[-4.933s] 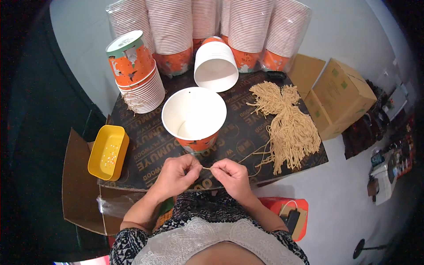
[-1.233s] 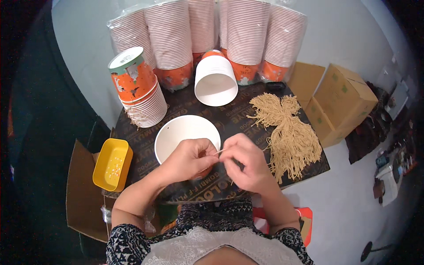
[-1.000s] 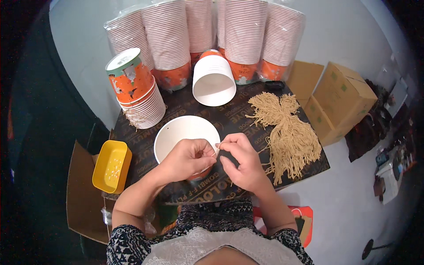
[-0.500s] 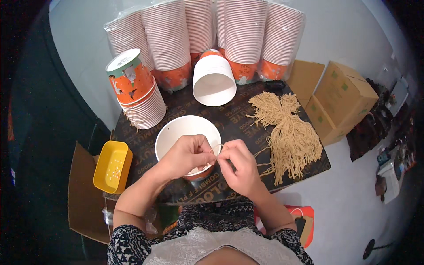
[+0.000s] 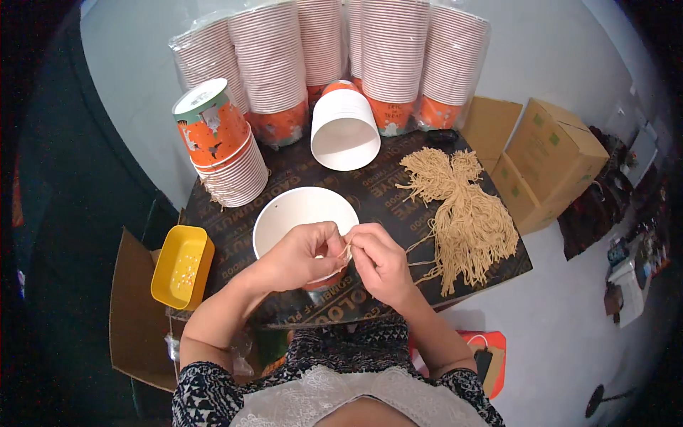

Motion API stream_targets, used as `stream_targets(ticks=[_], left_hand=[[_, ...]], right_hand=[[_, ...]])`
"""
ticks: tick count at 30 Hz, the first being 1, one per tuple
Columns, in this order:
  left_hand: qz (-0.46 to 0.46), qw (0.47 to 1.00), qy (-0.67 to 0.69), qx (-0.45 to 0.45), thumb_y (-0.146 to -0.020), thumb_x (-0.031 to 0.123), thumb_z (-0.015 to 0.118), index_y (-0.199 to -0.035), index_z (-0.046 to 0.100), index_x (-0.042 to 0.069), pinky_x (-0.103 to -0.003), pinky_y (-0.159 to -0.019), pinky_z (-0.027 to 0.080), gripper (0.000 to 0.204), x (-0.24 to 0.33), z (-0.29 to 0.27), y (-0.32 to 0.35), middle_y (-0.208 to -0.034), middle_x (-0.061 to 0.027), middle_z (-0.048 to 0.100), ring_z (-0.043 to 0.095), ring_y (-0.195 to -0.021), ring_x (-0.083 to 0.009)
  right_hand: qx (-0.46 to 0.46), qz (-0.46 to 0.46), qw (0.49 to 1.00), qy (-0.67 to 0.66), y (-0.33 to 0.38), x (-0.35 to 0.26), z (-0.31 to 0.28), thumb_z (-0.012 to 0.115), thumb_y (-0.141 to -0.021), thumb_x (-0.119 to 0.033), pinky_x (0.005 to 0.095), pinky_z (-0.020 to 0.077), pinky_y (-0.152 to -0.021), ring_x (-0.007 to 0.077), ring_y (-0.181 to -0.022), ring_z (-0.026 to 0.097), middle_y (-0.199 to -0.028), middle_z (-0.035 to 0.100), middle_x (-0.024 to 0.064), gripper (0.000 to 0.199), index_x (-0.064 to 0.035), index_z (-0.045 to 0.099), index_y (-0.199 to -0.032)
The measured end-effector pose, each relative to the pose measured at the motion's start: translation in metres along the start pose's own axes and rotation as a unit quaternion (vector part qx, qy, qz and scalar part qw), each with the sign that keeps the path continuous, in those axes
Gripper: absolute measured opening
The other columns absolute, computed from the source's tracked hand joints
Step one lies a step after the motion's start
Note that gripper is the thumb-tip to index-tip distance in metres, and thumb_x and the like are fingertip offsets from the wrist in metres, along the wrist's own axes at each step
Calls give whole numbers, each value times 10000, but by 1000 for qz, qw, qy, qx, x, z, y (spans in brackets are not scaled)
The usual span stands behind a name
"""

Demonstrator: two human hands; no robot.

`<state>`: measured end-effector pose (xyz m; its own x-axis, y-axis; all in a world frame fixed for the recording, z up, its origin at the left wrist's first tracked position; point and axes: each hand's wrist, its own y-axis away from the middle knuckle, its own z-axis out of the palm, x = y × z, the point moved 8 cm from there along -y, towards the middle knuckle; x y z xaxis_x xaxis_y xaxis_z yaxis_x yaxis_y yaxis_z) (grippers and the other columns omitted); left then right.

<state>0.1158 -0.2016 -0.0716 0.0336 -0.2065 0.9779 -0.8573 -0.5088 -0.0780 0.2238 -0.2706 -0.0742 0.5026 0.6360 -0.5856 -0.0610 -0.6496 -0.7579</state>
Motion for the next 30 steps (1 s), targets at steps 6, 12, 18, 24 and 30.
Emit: stream_targets(ticks=[6, 12, 18, 24, 30], left_hand=[[149, 913, -356, 129, -810, -20, 652, -884, 505, -11, -439, -642, 505, 165, 40, 13, 13, -801, -208, 579, 619, -754, -416], [191, 842, -479, 158, -793, 1, 698, -901, 486, 16, -450, -597, 488, 238, 38, 19, 20, -803, -175, 596, 624, -712, -377], [227, 822, -492, 172, -796, 47, 696, -909, 511, 0, -451, -577, 478, 222, 40, 23, 25, -749, -166, 603, 600, -626, -356], [168, 876, -425, 152, -847, 59, 678, -905, 533, -2, -433, -563, 500, 167, 35, 14, 20, -706, -170, 627, 641, -637, -357], [40, 950, -285, 120, -883, 54, 639, -888, 576, -26, -371, -589, 525, 102, 30, 2, 15, -707, -183, 655, 690, -675, -325]], right_hand=[[-17, 44, 999, -15, -1, 2, 4, 590, -863, 52, 359, 517, -770, 295, -881, 629, -999, 596, 156, 188, 36, 618, -1048], [-30, 52, 998, -25, -2, 3, 4, 581, -870, 53, 353, 516, -773, 293, -880, 625, -1003, 590, 156, 264, 26, 627, -1129], [-68, 52, 996, -24, -5, 3, 5, 570, -885, 38, 305, 493, -782, 232, -897, 606, -1022, 588, 138, 235, 39, 632, -1112], [-57, 80, 994, -47, 3, 6, 5, 605, -882, 13, 358, 508, -799, 297, -936, 607, -1057, 558, 158, 79, 15, 565, -950], [49, -46, 991, 117, 17, -21, 1, 652, -861, -11, 368, 519, -718, 301, -829, 610, -1100, 533, 172, 129, -5, 567, -958]])
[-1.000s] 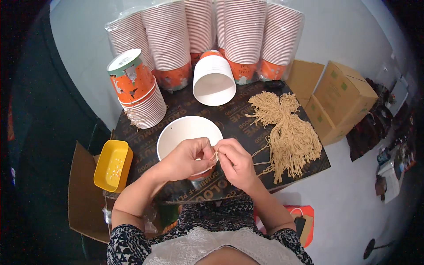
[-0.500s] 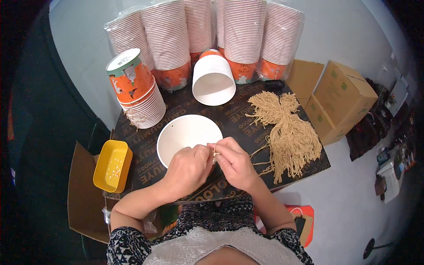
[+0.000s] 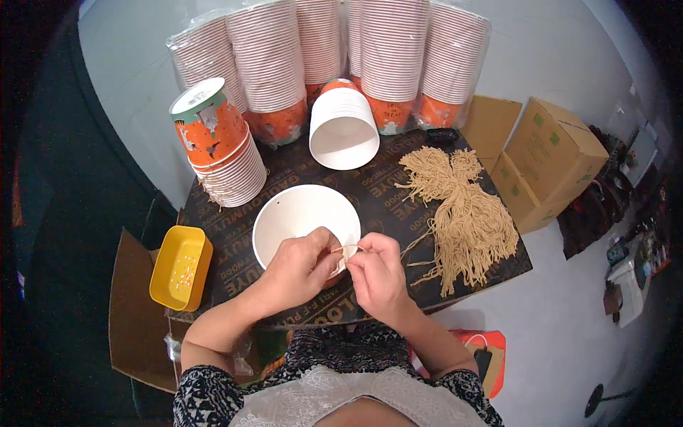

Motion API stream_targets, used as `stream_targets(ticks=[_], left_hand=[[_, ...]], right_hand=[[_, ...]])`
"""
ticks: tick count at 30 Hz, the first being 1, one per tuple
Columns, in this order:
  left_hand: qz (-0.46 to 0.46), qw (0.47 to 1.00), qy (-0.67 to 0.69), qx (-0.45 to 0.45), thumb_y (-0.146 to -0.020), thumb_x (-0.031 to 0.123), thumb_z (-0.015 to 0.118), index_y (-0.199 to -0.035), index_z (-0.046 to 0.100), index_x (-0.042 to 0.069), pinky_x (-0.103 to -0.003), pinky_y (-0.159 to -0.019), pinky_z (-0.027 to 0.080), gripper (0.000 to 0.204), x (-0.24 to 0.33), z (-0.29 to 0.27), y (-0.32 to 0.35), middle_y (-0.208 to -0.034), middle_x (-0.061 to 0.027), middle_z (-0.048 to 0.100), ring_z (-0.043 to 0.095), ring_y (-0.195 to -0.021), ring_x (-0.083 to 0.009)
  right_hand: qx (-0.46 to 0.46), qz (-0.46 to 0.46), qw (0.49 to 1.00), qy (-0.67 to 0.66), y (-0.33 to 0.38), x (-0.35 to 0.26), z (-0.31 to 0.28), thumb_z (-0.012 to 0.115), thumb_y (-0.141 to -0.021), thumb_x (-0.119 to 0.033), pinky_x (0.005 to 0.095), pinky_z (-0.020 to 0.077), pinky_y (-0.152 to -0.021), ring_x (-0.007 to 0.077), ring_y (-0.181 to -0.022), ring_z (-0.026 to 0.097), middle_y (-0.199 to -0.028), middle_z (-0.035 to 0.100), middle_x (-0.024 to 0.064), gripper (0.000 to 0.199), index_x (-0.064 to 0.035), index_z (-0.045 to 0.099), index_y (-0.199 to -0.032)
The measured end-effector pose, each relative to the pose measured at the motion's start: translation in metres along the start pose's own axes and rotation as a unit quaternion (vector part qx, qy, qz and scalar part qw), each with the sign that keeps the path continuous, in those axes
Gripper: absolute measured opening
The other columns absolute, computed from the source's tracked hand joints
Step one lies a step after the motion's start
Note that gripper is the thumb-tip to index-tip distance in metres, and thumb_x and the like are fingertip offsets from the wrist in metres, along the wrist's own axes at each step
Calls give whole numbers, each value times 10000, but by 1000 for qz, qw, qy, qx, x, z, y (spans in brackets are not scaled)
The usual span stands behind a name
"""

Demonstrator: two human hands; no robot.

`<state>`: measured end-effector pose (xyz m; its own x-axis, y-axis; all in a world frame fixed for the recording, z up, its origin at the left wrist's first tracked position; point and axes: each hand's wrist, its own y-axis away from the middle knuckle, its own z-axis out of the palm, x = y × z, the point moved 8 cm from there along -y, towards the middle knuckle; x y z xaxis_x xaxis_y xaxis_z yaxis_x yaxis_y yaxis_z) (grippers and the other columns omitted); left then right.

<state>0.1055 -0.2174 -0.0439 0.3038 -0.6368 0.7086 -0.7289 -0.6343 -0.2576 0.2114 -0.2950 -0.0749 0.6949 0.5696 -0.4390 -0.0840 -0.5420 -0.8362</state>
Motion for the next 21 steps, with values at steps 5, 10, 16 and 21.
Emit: stream_targets(ticks=[5, 10, 16, 21], left_hand=[[-5, 1000, 1, 20, -879, 40, 615, -886, 577, -30, -378, -588, 521, 80, -8, -5, -4, -693, -182, 653, 690, -662, -314], [-50, 999, -7, 21, -861, 29, 606, -858, 593, -35, -394, -602, 520, 66, -19, -4, -8, -717, -193, 660, 693, -685, -323], [4, 997, -57, 50, -847, 40, 622, -859, 604, -24, -421, -612, 519, 67, -9, -7, -9, -729, -204, 654, 660, -690, -388], [201, 962, -163, 86, -759, 18, 696, -863, 588, 27, -459, -839, 506, 150, 25, -6, 4, -741, -142, 611, 634, -754, -326]], right_hand=[[-29, -15, 999, -18, 20, -2, 4, 677, -767, 108, 308, 487, -758, 247, -883, 558, -1131, 458, 163, 222, 26, 606, -961], [-70, -56, 996, -6, 27, -5, 9, 656, -749, 133, 301, 492, -766, 247, -878, 560, -1153, 442, 175, 239, 50, 599, -966], [-24, -40, 998, -32, 10, -6, -1, 649, -793, 101, 315, 503, -659, 252, -799, 612, -1023, 569, 166, 203, 26, 584, -971], [51, 69, 991, -100, 16, 12, 1, 602, -878, 68, 270, 458, -564, 157, -607, 570, -708, 585, 45, 88, -4, 562, -909]])
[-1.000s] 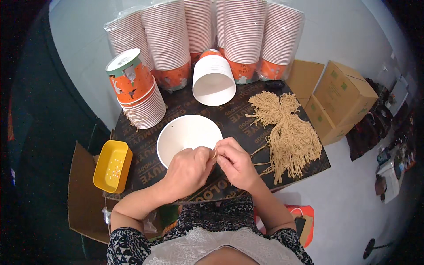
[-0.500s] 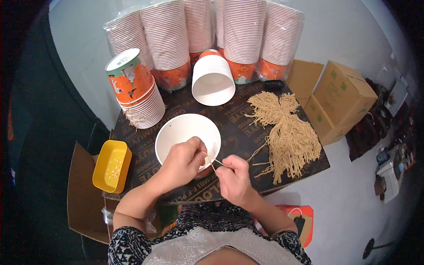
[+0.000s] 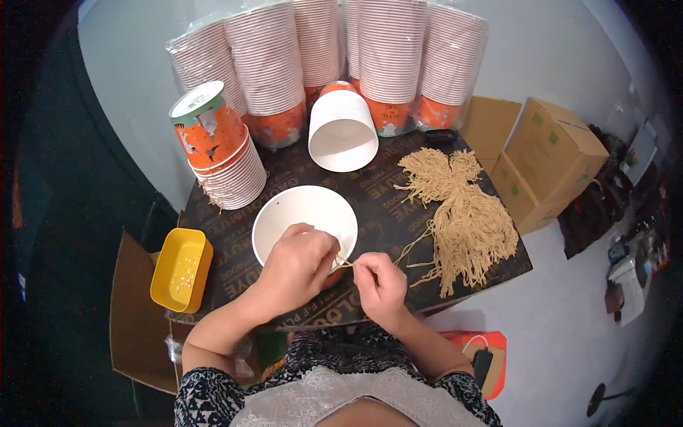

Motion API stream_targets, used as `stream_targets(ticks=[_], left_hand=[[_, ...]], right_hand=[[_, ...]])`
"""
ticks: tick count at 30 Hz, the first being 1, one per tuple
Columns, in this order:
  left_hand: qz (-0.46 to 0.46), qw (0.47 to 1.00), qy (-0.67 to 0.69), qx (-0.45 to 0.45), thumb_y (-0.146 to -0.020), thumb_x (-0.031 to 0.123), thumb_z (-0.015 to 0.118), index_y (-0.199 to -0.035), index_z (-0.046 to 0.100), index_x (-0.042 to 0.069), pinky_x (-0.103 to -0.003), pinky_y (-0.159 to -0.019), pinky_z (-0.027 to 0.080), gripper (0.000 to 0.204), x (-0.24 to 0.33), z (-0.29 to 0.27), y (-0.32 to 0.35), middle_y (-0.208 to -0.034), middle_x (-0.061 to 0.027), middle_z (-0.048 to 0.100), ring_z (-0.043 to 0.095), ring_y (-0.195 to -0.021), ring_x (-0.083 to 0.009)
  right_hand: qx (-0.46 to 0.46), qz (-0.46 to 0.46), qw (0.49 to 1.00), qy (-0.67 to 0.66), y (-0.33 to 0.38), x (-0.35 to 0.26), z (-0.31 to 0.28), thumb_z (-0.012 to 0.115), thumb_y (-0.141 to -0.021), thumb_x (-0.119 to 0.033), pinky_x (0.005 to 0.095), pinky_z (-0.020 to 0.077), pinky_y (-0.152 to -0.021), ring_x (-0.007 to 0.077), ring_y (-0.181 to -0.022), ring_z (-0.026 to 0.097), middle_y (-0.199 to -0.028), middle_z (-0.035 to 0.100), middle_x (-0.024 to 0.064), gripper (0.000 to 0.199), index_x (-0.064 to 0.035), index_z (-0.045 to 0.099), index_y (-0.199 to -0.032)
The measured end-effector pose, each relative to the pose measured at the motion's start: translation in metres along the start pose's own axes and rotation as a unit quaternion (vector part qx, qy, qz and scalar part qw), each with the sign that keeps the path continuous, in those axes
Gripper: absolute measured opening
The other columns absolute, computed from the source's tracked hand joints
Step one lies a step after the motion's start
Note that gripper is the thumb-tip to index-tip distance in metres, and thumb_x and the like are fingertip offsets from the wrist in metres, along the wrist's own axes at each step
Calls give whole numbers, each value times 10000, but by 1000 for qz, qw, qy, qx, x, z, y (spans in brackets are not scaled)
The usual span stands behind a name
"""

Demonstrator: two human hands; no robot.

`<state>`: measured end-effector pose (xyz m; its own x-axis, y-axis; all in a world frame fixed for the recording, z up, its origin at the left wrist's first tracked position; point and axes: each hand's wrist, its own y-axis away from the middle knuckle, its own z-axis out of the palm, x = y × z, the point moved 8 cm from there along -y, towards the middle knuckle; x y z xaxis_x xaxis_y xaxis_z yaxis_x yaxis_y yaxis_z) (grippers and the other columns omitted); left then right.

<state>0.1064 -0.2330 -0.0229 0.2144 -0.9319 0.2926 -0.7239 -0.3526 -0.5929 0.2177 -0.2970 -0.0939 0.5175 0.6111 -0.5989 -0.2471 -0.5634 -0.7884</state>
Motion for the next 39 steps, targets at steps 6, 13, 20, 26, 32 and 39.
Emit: stream_targets(ticks=[6, 13, 20, 26, 32, 39], left_hand=[[112, 992, -48, 18, -738, 41, 736, -884, 581, 46, -539, -969, 456, 213, 21, -2, 7, -737, -67, 575, 620, -719, -271], [54, 998, -11, 35, -761, 35, 742, -847, 558, 36, -537, -976, 448, 203, 9, 5, 9, -730, -72, 580, 620, -695, -274], [49, 999, 17, 5, -760, 47, 754, -790, 554, 46, -530, -992, 432, 202, 10, 8, 6, -732, -71, 600, 634, -714, -266], [42, 999, 7, 2, -751, 37, 752, -799, 551, 50, -533, -1000, 425, 207, 11, 8, 6, -746, -68, 613, 639, -731, -263], [48, 999, 3, 10, -759, 7, 726, -801, 532, 51, -537, -1002, 423, 204, 13, 9, 8, -755, -70, 611, 633, -725, -271], [-116, 988, 95, -29, -819, 14, 668, -834, 564, 20, -450, -778, 485, 105, -12, 5, 11, -770, -134, 605, 604, -754, -346]], right_hand=[[18, 266, 941, -208, 13, 36, 13, 604, -954, -42, 220, 455, -597, 15, -696, 523, -762, 596, -28, 54, 9, 603, -939], [6, 368, 850, -377, 24, 40, 28, 576, -986, -103, 182, 318, -497, 2, -580, 416, -706, 535, -51, 130, 16, 627, -980], [33, 433, 782, -448, 31, 41, 34, 560, -997, -139, 199, 244, -442, 10, -495, 337, -629, 456, -65, 181, 29, 626, -996], [24, 456, 750, -479, 32, 36, 34, 530, -1014, -168, 210, 237, -432, 22, -477, 337, -602, 440, -58, 210, 18, 627, -992], [33, 437, 765, -472, 34, 35, 32, 504, -1021, -159, 213, 239, -439, 22, -498, 343, -625, 452, -59, 219, 18, 633, -1005], [46, 268, 951, -147, 30, 12, -11, 577, -917, 48, 191, 332, -547, 33, -590, 411, -720, 458, -44, 153, 13, 622, -1058]])
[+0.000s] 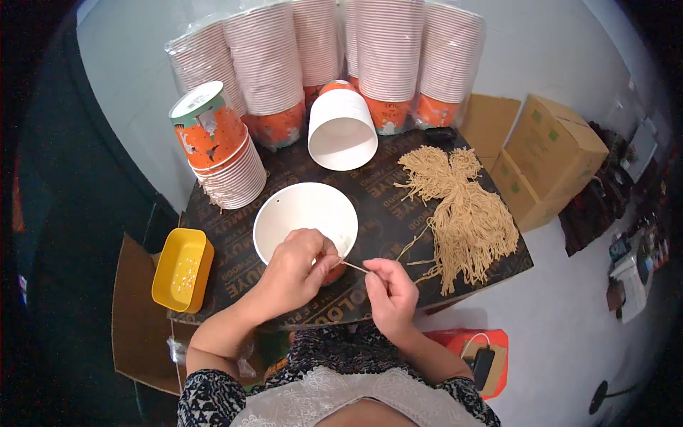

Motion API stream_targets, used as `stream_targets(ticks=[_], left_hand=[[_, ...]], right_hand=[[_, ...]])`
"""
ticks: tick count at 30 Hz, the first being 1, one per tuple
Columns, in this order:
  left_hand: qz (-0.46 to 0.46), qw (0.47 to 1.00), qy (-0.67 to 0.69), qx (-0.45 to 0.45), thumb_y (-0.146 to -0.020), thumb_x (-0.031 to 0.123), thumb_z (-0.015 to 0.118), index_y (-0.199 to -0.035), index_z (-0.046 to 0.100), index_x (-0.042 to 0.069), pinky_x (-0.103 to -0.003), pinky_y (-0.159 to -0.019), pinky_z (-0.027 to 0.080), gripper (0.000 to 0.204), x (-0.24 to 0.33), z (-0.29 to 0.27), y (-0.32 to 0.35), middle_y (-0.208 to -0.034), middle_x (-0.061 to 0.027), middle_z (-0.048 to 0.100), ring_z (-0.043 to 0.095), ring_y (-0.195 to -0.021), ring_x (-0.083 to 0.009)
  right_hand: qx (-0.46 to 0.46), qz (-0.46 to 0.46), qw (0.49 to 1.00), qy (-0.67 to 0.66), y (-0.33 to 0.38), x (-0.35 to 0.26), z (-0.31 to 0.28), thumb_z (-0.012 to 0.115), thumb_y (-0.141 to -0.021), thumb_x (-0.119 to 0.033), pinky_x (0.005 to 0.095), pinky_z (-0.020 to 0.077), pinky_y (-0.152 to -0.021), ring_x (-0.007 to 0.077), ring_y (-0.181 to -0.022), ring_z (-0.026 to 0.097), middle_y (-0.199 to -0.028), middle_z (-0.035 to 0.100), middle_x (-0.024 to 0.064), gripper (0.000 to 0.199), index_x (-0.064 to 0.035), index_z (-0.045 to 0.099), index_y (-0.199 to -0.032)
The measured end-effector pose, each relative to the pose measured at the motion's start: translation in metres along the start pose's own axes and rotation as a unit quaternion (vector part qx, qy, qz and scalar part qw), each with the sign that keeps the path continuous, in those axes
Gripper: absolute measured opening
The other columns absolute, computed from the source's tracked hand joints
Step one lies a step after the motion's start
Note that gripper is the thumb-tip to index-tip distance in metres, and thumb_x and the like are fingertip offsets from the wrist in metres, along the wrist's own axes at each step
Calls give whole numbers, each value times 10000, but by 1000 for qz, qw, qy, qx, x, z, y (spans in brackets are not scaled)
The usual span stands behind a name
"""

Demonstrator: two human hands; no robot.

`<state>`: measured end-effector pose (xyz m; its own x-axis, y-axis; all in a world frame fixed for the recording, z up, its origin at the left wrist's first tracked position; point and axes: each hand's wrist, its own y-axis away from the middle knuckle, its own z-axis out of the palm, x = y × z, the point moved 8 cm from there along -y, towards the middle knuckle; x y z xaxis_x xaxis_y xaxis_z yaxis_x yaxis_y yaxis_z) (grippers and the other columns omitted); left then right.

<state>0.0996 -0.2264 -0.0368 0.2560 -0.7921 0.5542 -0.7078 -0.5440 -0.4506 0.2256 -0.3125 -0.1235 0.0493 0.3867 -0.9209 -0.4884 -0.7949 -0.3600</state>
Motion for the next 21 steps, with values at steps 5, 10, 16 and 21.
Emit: stream_targets(ticks=[5, 10, 16, 21], left_hand=[[-27, 1000, 6, -9, -840, 13, 644, -846, 580, 3, -444, -690, 469, 65, -5, 3, -1, -784, -172, 615, 602, -784, -377], [-54, 998, -30, -21, -849, 21, 632, -848, 579, -15, -465, -684, 484, 64, -12, 6, -2, -787, -212, 631, 619, -783, -408], [-61, 996, -69, 11, -870, 47, 618, -851, 583, -29, -481, -653, 496, 85, -14, 0, -1, -766, -237, 633, 637, -753, -430], [-78, 992, -35, -95, -895, -7, 565, -921, 605, 0, -373, -640, 507, 48, -18, -14, 6, -758, -149, 622, 637, -690, -328]], right_hand=[[23, -171, 958, 230, 5, -31, -13, 677, -840, -11, 310, 404, -492, 192, -537, 516, -680, 520, 67, 179, -13, 646, -1016], [18, -234, 907, 351, 8, -32, -20, 660, -823, 36, 344, 413, -503, 260, -563, 554, -679, 559, 109, 146, -32, 615, -944], [28, -218, 921, 321, 1, -17, -22, 623, -863, 10, 380, 452, -551, 319, -612, 590, -728, 588, 134, 61, -23, 600, -909], [67, -223, 926, 298, -36, -1, -40, 600, -898, -10, 363, 477, -607, 296, -650, 591, -775, 595, 136, 27, -6, 594, -924]])
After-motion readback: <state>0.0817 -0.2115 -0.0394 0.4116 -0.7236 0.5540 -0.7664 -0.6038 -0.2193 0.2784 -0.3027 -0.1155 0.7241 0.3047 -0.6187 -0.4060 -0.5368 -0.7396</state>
